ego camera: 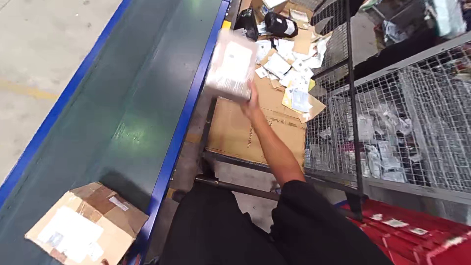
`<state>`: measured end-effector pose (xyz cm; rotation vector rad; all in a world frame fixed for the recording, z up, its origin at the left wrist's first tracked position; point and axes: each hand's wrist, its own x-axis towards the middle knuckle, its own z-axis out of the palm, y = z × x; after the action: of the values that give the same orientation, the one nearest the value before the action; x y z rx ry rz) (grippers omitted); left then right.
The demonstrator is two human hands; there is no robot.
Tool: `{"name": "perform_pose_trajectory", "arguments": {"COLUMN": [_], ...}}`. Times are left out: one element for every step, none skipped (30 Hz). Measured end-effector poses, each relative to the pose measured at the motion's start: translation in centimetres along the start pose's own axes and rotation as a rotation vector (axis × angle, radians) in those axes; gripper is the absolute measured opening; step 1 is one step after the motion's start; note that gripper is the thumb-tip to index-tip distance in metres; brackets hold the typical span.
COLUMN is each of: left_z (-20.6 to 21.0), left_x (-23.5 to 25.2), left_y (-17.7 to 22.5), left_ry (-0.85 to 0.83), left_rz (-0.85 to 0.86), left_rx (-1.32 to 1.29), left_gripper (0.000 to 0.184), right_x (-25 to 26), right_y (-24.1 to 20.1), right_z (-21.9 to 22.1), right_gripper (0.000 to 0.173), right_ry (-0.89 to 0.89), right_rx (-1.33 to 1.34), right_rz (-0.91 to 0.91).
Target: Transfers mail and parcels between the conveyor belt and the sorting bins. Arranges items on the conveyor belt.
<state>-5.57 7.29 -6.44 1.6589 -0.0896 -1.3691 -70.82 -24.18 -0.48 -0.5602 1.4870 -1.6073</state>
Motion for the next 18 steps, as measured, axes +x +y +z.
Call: {"name": "perform_pose_trajectory", "arguments": {"left_z": [1.6,2.7,4.1,5.9,8.0,9.8,11.2,12.4,13.5,14.5,15.5,16.5,17.7,18.8,19.9,21.1,22.2,23.2], "left_x": [-0.2,0.1,0.4,0.5,0.3,0.1,0.2,0.6,1.1,1.5,1.9,2.3,2.7,3.2,3.7,4.0,4.1,4.0], "left_y": [0.3,0.4,0.7,0.9,1.2,1.3,1.4,1.4,1.5,1.6,1.9,2.3,2.7,3.1,3.3,3.4,3.4,3.3], "left_ry": [0.008,0.019,0.017,0.028,0.053,0.07,0.082,0.087,0.078,0.058,0.046,0.018,-0.006,-0.034,-0.059,-0.076,-0.093,-0.118], "left_rz": [0.009,0.026,0.038,0.048,0.055,0.059,0.063,0.074,0.087,0.1,0.116,0.135,0.16,0.186,0.209,0.226,0.236,0.245], "left_rx": [0.025,0.07,0.082,0.061,0.041,0.039,0.052,0.071,0.108,0.154,0.194,0.227,0.259,0.288,0.303,0.296,0.275,0.253], "left_gripper": [0.064,0.064,0.062,0.061,0.059,0.058,0.057,0.056,0.056,0.056,0.057,0.06,0.063,0.065,0.067,0.067,0.067,0.067], "right_x": [4.1,7.1,8.6,8.7,7.6,5.6,3.4,0.7,-2.2,-5.4,-8.6,-11.3,-13.4,-15.0,-16.3,-17.1,-17.4,-17.2], "right_y": [-1.2,-1.9,-2.3,-2.3,-1.8,-0.7,1.2,3.6,6.5,9.1,11.3,13.4,15.1,16.2,16.8,16.9,16.6,16.1], "right_z": [-1.4,-2.2,-2.2,-1.4,0.3,2.7,5.3,8.2,11.1,13.8,16.3,18.7,20.7,22.4,23.6,24.2,24.2,23.5], "right_gripper": [0.08,0.09,0.098,0.1,0.094,0.083,0.07,0.059,0.055,0.058,0.062,0.066,0.069,0.071,0.073,0.078,0.083,0.086], "right_ry": [0.086,0.162,0.19,0.15,0.046,-0.088,-0.25,-0.396,-0.517,-0.642,-0.762,-0.849,-0.897,-0.926,-0.944,-0.959,-0.96,-0.963], "right_rx": [-0.001,-0.046,-0.126,-0.246,-0.36,-0.439,-0.495,-0.553,-0.59,-0.615,-0.618,-0.608,-0.585,-0.555,-0.515,-0.452,-0.377,-0.333], "right_rz": [-0.056,-0.102,-0.139,-0.171,-0.187,-0.201,-0.192,-0.158,-0.139,-0.113,-0.07,-0.025,0.009,0.036,0.073,0.12,0.172,0.194]}}
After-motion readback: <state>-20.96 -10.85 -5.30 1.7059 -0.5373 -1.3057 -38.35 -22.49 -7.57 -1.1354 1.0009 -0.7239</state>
